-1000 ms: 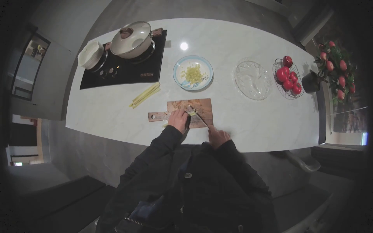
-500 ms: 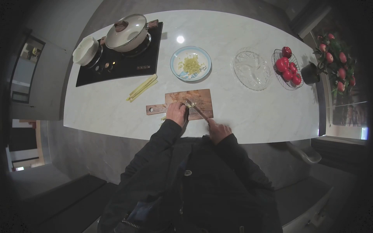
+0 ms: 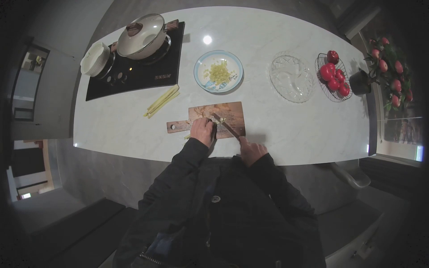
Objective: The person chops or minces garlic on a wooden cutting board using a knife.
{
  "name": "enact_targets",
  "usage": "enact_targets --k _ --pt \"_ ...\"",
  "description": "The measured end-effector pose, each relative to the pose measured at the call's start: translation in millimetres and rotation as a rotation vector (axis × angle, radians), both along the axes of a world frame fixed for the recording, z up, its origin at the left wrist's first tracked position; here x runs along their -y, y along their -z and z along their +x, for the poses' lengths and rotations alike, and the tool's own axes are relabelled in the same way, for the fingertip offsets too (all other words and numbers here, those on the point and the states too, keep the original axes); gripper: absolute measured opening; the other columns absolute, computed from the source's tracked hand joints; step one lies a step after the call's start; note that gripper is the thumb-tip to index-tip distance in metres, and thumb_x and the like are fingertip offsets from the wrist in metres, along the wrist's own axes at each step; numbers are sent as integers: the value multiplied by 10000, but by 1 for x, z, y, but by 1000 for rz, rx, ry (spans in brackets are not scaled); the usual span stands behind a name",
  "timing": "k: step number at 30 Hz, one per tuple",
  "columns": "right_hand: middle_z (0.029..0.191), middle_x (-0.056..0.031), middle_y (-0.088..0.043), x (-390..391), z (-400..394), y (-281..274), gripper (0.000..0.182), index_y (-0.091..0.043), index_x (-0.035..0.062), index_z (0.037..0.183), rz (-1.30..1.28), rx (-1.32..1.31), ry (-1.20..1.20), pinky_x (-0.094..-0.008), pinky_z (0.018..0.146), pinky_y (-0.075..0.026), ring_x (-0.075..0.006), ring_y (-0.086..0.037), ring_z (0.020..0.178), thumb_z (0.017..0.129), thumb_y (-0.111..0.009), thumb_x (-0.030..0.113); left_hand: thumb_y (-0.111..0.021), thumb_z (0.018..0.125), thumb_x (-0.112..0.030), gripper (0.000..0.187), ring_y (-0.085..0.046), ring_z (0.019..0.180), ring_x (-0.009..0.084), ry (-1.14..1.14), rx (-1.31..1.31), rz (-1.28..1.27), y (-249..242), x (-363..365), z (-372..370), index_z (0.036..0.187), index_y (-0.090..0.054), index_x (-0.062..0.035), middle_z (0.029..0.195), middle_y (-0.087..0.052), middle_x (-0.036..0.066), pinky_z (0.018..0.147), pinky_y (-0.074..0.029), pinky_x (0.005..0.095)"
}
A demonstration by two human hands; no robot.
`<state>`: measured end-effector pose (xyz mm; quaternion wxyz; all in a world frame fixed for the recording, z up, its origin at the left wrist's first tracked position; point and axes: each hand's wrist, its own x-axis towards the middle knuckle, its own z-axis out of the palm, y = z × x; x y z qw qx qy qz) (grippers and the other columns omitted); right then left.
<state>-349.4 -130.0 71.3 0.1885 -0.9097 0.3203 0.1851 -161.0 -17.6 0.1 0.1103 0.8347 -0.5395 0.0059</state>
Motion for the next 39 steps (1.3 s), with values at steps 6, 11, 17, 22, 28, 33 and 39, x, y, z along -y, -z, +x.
enact_targets --k 6,11,17,22,28,33,39 --pt "727 -232 -624 9 16 3 243 -482 160 1151 66 -63 3 -570 613 -473 -504 -604 683 943 -357 160 -689 823 -67 89 -560 817 282 7 34 -85 7 -2 1 898 -675 -20 891 -596 146 709 -470 377" --pt "783 -279 -603 17 13 4 318 -478 219 1257 105 26 71 -592 684 -442 -520 -580 759 960 -372 260 -736 812 -106 151 -571 836 267 0 6 -64 5 0 2 934 -689 -30 892 -596 140 735 -490 362" --pt "800 -218 -663 13 8 6 208 -518 112 1164 41 15 25 -545 678 -520 -456 -630 724 992 -431 189 -693 863 -163 155 -561 803 269 -4 30 -228 -6 -13 -1 967 -689 -49 889 -587 130 700 -489 386" --pt "756 -208 -651 9 0 3 156 -475 131 1111 34 48 -30 -562 659 -510 -474 -617 694 965 -434 164 -688 853 -142 184 -563 798 279 -58 48 -245 -1 -18 0 1008 -682 -43 892 -587 141 693 -488 387" --pt "752 -210 -653 11 -2 6 219 -521 165 1152 2 60 -24 -567 648 -490 -472 -608 680 956 -429 204 -768 794 -130 248 -588 863 266 -58 9 -148 10 -20 5 1020 -716 -41 929 -643 126 751 -508 371" --pt "716 -217 -627 10 2 3 225 -530 193 1156 7 23 -19 -571 613 -480 -483 -596 660 959 -422 216 -762 798 -107 219 -601 866 268 -39 -39 -132 9 -18 6 996 -721 -24 932 -658 129 762 -518 375" --pt "738 -214 -639 9 20 8 260 -489 253 1185 16 -14 28 -585 633 -474 -530 -602 707 951 -377 235 -695 792 -38 163 -583 825 276 11 -35 -211 21 -18 11 953 -720 -23 907 -639 114 701 -494 384"
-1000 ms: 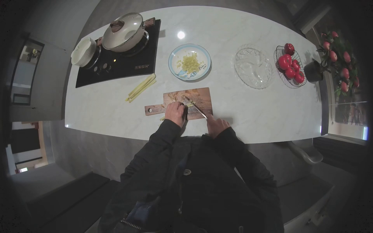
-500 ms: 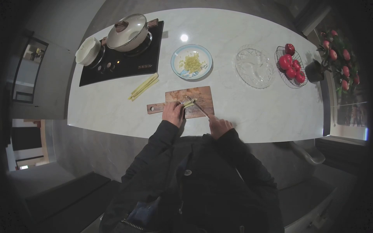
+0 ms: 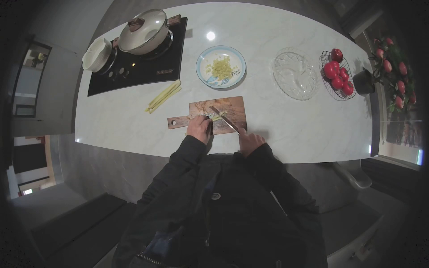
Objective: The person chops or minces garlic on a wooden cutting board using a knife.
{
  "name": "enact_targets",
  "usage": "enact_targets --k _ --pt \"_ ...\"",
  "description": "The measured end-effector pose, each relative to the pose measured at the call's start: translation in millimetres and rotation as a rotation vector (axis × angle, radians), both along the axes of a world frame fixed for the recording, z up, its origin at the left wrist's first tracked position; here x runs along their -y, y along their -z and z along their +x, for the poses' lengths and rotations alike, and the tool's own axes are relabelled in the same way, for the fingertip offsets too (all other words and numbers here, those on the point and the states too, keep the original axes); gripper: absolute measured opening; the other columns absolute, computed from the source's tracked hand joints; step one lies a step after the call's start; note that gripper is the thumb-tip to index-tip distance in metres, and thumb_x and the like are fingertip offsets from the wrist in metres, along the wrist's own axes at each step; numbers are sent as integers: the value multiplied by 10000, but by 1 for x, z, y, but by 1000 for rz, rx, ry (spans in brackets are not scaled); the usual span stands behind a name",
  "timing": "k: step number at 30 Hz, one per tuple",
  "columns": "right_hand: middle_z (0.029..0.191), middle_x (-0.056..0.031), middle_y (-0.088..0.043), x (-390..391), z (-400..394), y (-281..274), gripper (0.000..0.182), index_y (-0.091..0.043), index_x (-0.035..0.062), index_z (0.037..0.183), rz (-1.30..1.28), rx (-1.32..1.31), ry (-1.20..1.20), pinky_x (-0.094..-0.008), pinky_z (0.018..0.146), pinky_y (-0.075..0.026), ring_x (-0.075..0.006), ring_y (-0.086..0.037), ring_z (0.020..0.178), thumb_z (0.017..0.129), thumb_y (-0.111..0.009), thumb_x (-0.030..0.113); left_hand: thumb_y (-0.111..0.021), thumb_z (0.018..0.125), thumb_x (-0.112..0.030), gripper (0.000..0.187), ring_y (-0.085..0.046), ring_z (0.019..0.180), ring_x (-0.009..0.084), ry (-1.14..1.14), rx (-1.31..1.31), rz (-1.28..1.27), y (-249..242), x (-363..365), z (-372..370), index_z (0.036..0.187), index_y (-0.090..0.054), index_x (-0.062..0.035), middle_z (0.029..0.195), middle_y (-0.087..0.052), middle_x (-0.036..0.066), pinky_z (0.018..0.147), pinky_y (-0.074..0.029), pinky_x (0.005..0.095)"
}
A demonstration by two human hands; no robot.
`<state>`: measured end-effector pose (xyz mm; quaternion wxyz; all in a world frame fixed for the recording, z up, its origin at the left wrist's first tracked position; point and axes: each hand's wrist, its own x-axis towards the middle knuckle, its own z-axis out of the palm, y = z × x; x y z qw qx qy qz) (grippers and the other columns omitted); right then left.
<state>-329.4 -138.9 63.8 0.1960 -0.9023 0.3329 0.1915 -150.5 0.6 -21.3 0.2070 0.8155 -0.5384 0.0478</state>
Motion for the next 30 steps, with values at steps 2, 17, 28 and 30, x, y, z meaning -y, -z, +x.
enact_targets --k 2,17,28,30 --pt "873 -262 -643 4 15 -20 329 -461 178 1195 119 -58 17 -576 739 -454 -515 -595 830 931 -267 209 -702 792 -43 172 -586 846 272 -7 -8 26 1 0 0 962 -723 -26 926 -645 109 726 -492 379" --pt "704 -227 -614 8 -20 -1 175 -498 148 1102 -3 134 -27 -578 611 -450 -490 -568 645 969 -417 229 -694 794 -17 138 -548 756 283 17 38 -42 -6 13 -6 929 -713 -4 821 -593 125 642 -474 386" --pt "699 -239 -608 5 -1 -5 314 -459 217 1228 31 97 -6 -575 582 -446 -524 -581 676 926 -376 188 -708 765 10 192 -557 784 274 22 46 -25 1 13 -6 957 -703 3 851 -601 121 702 -484 380" --pt "732 -261 -628 7 7 -1 224 -503 83 1129 39 87 -65 -559 568 -459 -525 -593 689 941 -391 132 -722 778 -12 201 -562 798 273 24 46 -5 -1 13 -6 977 -708 3 870 -616 125 712 -493 378"
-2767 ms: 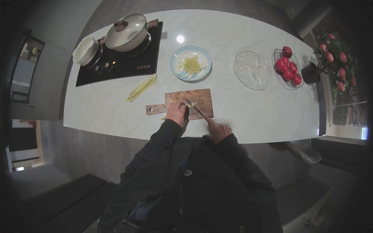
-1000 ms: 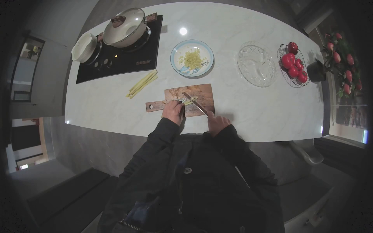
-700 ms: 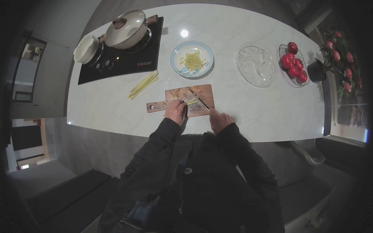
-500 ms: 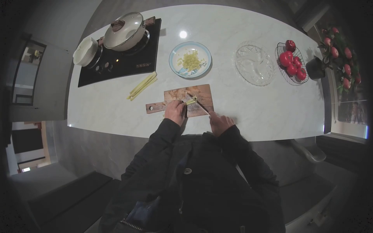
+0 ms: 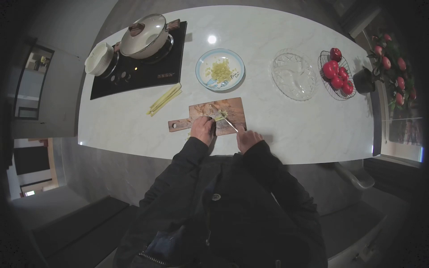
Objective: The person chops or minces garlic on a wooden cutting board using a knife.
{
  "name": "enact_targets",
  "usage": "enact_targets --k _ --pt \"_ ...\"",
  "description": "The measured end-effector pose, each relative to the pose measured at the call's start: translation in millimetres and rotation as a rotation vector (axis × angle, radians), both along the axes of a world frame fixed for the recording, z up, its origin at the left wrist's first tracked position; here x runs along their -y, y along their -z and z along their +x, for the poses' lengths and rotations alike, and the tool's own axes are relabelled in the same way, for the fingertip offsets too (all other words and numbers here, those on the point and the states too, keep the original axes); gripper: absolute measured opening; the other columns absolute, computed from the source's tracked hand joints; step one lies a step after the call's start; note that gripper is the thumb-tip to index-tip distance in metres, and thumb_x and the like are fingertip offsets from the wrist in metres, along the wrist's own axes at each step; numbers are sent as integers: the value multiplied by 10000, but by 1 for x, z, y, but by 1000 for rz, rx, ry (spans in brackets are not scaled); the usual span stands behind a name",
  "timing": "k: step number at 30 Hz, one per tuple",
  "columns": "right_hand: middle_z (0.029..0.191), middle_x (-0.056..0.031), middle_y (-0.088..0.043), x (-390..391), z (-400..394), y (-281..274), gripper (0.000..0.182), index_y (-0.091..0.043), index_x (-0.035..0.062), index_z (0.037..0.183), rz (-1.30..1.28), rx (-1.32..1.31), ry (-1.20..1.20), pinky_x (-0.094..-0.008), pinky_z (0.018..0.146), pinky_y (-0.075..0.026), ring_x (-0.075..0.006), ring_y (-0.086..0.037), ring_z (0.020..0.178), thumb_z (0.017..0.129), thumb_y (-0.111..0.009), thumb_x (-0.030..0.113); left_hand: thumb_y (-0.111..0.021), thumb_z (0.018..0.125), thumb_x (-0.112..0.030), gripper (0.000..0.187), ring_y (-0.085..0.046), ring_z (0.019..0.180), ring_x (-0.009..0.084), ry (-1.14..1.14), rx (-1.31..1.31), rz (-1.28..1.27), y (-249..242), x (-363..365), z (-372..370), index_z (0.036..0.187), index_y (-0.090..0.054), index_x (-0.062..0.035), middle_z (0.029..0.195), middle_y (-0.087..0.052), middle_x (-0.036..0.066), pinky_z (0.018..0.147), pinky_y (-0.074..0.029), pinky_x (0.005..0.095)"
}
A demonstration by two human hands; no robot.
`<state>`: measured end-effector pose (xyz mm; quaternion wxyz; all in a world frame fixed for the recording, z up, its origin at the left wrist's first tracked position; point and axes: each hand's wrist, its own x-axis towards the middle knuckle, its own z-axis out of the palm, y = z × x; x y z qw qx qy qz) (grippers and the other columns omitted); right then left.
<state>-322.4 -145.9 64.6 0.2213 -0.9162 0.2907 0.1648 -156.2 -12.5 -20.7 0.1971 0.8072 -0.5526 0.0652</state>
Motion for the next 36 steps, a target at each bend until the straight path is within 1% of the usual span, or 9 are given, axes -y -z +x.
enact_targets --k 3,6,9,12,18,24,30,33,36 --pt "649 -223 -598 1 0 20 105 -531 56 1017 -133 184 -40 -534 518 -469 -485 -573 585 933 -517 116 -692 770 -1 191 -552 768 279 -3 1 2 -2 0 2 961 -706 -10 821 -581 106 707 -483 382" --pt "603 -184 -588 3 -4 18 116 -549 65 1019 -177 258 -67 -480 476 -498 -423 -563 502 913 -595 80 -645 880 -116 154 -580 798 283 -63 -26 -4 -15 -2 -1 987 -701 -21 902 -631 131 704 -496 384" --pt "665 -231 -608 0 -10 0 150 -494 81 1103 -78 127 -38 -538 543 -472 -500 -570 604 956 -486 113 -620 917 -176 208 -584 858 276 -101 -46 3 -22 -5 -4 1038 -699 -26 963 -639 137 761 -503 382" --pt "715 -214 -639 -3 -14 -9 172 -517 53 1125 -73 66 -59 -500 580 -521 -456 -609 628 958 -524 93 -624 912 -181 203 -577 851 279 -112 -31 7 -16 -7 -3 1012 -703 -24 966 -631 139 751 -492 391" --pt "755 -231 -647 -1 -22 -14 202 -507 57 1136 -15 35 4 -548 616 -507 -504 -610 700 988 -419 164 -660 828 -54 142 -566 811 305 -60 -42 -34 2 -10 3 957 -698 -6 898 -626 147 713 -476 404" --pt "719 -247 -567 -4 -29 -13 213 -438 157 1159 25 8 63 -579 600 -447 -509 -562 681 965 -386 231 -647 765 18 171 -550 792 306 -28 -64 -81 11 -10 6 927 -694 -8 864 -611 136 700 -462 412" --pt "705 -182 -627 -6 -27 -8 228 -512 211 1168 -59 -10 88 -536 619 -515 -454 -619 668 940 -490 210 -630 784 12 144 -551 786 297 -36 -82 -80 10 -8 5 906 -702 -13 862 -626 123 692 -460 403" --pt "710 -197 -635 -7 -23 -9 217 -505 191 1164 -30 -56 88 -555 668 -505 -473 -619 688 949 -473 204 -670 787 -28 145 -565 793 287 -46 -69 -44 10 -8 5 924 -714 -15 868 -637 124 712 -477 399" --pt "685 -165 -620 -7 -19 4 170 -481 189 1130 -86 -82 72 -506 624 -524 -435 -623 642 961 -475 210 -643 775 17 158 -554 766 287 -28 -47 -82 12 -8 5 916 -705 -15 823 -608 119 694 -471 394"
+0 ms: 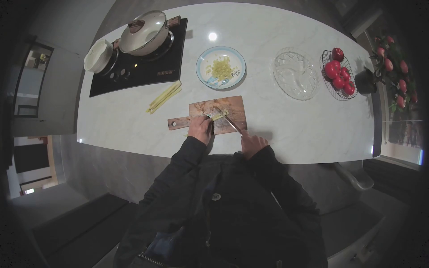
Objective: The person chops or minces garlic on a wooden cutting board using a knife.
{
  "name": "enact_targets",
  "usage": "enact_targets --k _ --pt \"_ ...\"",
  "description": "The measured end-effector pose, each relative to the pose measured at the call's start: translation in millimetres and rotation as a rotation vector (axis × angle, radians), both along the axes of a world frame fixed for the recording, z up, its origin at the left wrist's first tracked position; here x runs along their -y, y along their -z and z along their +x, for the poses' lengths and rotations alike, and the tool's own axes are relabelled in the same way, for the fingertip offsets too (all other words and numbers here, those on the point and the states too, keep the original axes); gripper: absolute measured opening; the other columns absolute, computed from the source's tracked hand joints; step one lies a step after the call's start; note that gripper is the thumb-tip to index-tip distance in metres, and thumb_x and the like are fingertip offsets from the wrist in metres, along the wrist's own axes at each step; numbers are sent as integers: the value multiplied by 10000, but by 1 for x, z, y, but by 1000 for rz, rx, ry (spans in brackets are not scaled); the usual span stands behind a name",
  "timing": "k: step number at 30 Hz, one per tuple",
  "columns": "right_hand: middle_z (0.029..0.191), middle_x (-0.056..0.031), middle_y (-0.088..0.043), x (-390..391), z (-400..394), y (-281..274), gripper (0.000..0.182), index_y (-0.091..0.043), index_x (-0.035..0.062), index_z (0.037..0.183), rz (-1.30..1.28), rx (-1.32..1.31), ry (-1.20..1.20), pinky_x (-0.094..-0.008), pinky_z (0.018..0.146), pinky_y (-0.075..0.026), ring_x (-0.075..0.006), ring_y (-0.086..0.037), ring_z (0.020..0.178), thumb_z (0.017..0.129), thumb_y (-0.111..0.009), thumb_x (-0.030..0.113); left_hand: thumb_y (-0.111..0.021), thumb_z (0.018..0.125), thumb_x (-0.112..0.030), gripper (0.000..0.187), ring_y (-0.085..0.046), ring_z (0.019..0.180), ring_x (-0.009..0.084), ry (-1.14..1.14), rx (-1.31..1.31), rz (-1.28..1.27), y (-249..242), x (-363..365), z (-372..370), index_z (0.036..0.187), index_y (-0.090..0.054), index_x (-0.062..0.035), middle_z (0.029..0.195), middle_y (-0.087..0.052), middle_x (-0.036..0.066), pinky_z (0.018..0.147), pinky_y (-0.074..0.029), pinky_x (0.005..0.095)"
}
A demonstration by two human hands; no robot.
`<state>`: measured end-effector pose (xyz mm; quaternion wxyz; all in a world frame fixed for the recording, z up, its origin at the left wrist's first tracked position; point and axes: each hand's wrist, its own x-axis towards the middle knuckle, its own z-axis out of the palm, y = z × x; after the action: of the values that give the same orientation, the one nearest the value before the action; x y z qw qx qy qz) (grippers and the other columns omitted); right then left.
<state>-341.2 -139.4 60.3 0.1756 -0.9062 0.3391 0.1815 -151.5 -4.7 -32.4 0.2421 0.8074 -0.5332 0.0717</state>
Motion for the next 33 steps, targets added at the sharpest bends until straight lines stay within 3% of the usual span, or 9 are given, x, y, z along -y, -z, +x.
enact_targets --k 3,6,9,15,18,24,27,30,33 --pt "677 -212 -595 5 9 -12 227 -477 185 1162 75 97 28 -554 579 -459 -498 -579 649 952 -405 230 -661 777 14 160 -563 787 288 -8 -14 4 -1 0 0 930 -704 -9 853 -620 125 712 -478 397" --pt "753 -261 -599 11 12 -16 328 -463 174 1244 140 91 3 -601 636 -446 -526 -577 714 962 -327 270 -647 774 41 141 -554 761 291 -1 -36 -15 -1 1 -1 897 -699 -3 828 -613 126 679 -465 396" --pt "756 -251 -615 12 14 -15 310 -465 182 1186 130 64 -15 -603 655 -447 -532 -582 719 952 -307 310 -640 775 30 153 -559 774 295 -15 -39 6 0 0 1 908 -701 -13 833 -615 118 694 -465 404" --pt "677 -216 -598 3 1 -15 229 -502 190 1149 20 172 -43 -575 578 -456 -509 -558 623 941 -426 250 -695 815 -65 138 -570 798 271 -34 -33 82 -2 0 -1 944 -726 -28 859 -637 112 715 -482 383" --pt "605 -178 -563 1 1 -15 173 -523 161 1099 -40 215 -53 -530 532 -466 -447 -545 542 935 -481 194 -687 803 -36 144 -571 808 272 -30 -29 81 -2 0 0 943 -724 -30 865 -636 110 725 -483 378" --pt "698 -186 -616 3 8 1 151 -463 159 1090 46 8 -30 -534 579 -487 -464 -598 638 974 -377 204 -680 750 29 150 -560 773 280 0 -11 -10 0 0 0 890 -703 -20 828 -613 110 711 -472 388" --pt "817 -248 -655 5 28 -7 237 -491 61 1113 112 -33 -64 -548 662 -502 -488 -626 760 950 -360 172 -702 768 1 173 -575 811 278 -20 -19 66 -5 1 -1 939 -718 -23 870 -639 113 747 -485 385" --pt "767 -215 -659 4 35 9 185 -547 35 1098 -7 140 -117 -478 625 -533 -424 -643 677 929 -549 109 -712 777 -25 157 -571 812 266 -25 -7 78 -6 1 -1 933 -726 -22 865 -647 102 742 -480 374" --pt "659 -206 -616 5 33 16 107 -550 75 1028 -98 299 -133 -520 520 -474 -467 -585 581 932 -537 121 -671 766 29 151 -559 808 276 -17 -6 34 -2 0 0 904 -712 -18 876 -636 106 719 -468 379"
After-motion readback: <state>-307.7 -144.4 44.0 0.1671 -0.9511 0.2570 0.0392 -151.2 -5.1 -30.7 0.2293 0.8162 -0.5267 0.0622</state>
